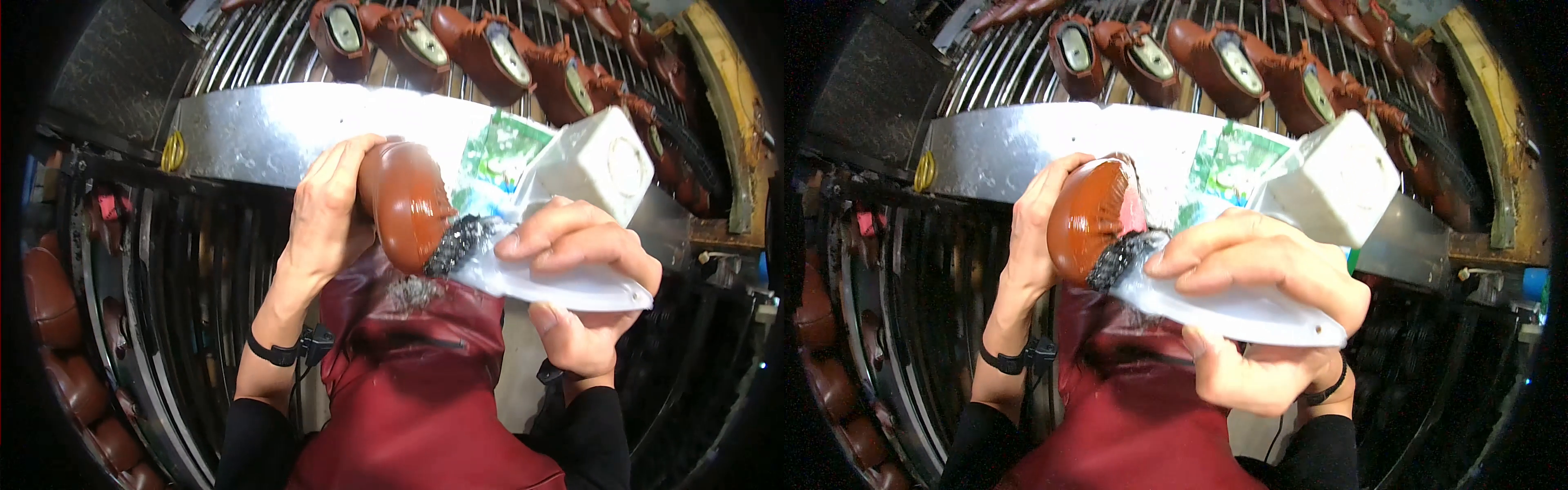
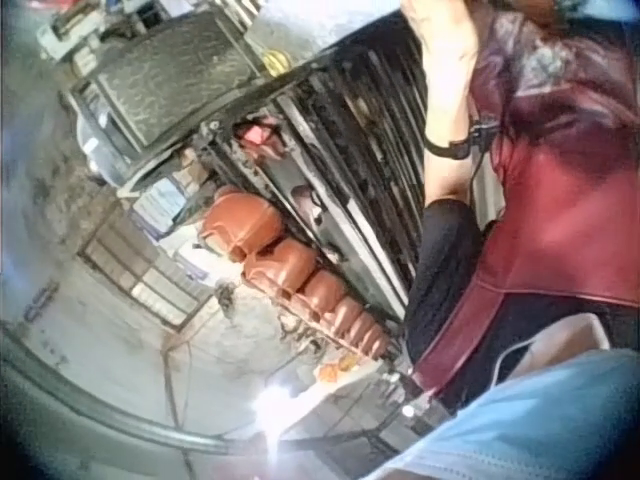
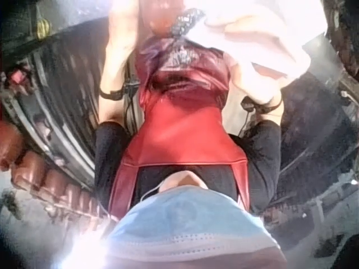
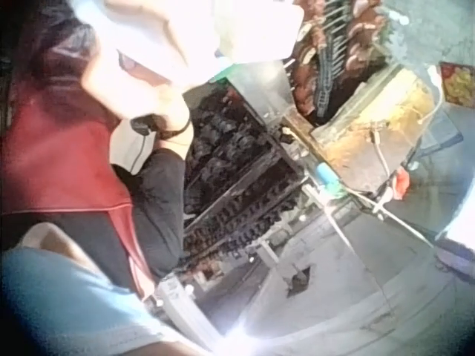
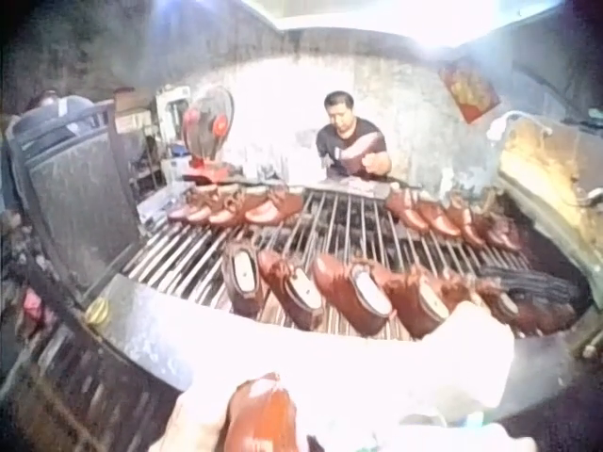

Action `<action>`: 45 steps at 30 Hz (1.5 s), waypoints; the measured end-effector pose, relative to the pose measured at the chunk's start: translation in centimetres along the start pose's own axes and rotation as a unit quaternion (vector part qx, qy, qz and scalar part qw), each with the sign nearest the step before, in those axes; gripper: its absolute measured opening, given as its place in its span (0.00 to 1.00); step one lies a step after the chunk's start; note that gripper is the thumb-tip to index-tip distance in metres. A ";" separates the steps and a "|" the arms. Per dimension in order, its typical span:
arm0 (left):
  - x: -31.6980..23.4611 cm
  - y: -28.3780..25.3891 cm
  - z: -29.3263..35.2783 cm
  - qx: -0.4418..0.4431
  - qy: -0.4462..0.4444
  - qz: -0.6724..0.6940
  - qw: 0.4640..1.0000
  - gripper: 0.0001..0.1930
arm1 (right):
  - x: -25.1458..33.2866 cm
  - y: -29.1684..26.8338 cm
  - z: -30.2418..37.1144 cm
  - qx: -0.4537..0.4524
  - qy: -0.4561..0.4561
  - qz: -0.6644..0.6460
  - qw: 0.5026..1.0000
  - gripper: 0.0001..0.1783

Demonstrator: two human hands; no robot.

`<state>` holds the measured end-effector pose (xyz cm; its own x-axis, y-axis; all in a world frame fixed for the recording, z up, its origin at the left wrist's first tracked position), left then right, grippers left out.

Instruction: The recorder is applying glue or adhesive to the perimeter of shoe uppers and then matching them with soles on a production line.

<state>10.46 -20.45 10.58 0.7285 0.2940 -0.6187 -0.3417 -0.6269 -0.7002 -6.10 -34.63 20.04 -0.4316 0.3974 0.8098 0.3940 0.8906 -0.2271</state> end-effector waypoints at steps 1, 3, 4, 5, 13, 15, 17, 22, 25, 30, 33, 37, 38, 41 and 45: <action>0.2 -0.5 -0.7 -0.011 0.007 -0.004 1.000 0.37 | -0.1 -0.2 -0.8 0.004 -0.016 0.016 1.000 0.18; 0.5 0.0 -1.9 0.041 0.030 0.030 0.998 0.38 | -1.7 -0.5 -1.4 -0.004 0.016 -0.020 1.000 0.15; 1.1 0.0 -2.3 0.061 0.027 0.065 0.996 0.40 | -3.0 -0.7 -1.5 -0.034 0.014 -0.033 0.999 0.15; 1.2 -0.5 -2.7 0.059 0.037 0.065 0.995 0.40 | -4.7 -0.7 -1.1 -0.064 0.015 -0.045 0.997 0.16; 12.8 3.0 -0.3 -0.035 -0.229 0.430 0.873 0.49 | -13.0 -2.2 12.2 -0.326 0.266 -0.075 0.904 0.07; 11.2 0.3 1.4 -0.091 -0.161 0.420 0.888 0.42 | -10.6 -4.8 14.2 -0.399 0.204 -0.018 0.894 0.10; 9.3 0.1 2.8 -0.103 -0.144 0.451 0.875 0.39 | -9.6 -6.6 15.9 -0.461 0.192 0.046 0.865 0.11; 9.8 5.7 9.9 -0.010 -0.232 0.488 0.842 0.39 | -13.6 -5.9 18.4 -0.477 0.267 0.062 0.835 0.10; 9.1 7.0 11.9 -0.006 -0.249 0.519 0.818 0.32 | -14.2 -6.1 19.0 -0.523 0.316 -0.080 0.788 0.14; 5.5 7.2 11.5 0.042 -0.253 0.563 0.785 0.31 | -13.9 -5.6 14.6 -0.447 0.307 -0.330 0.772 0.16; 4.6 7.4 11.1 0.067 -0.247 0.586 0.769 0.29 | -14.0 -4.7 11.8 -0.375 0.281 -0.360 0.807 0.11; 4.8 7.9 10.8 0.047 -0.243 0.621 0.743 0.29 | -10.4 -3.3 12.5 -0.286 0.252 -0.244 0.892 0.09; 5.0 8.2 10.7 0.048 -0.246 0.630 0.735 0.29 | -9.7 -2.4 12.9 -0.281 0.255 -0.251 0.890 0.09; 3.8 8.8 9.3 0.081 -0.247 0.649 0.715 0.31 | -7.7 0.3 13.7 -0.214 0.270 -0.225 0.911 0.09; 5.5 8.4 9.1 0.040 -0.264 0.629 0.730 0.27 | -4.4 2.6 14.3 -0.148 0.188 -0.137 0.961 0.06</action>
<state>6.18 -17.57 -1.95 -0.5160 -0.2270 -0.8259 -0.5920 -0.6023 0.5354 -14.76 -30.90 8.19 -0.2501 -0.0003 0.9682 0.5443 0.8270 0.1409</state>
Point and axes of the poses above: each hand's wrist, its own z-axis away from the middle knuckle, its own y-axis out of the palm, x = y × z, the point moved 9 cm from there along -z, towards the middle knuckle
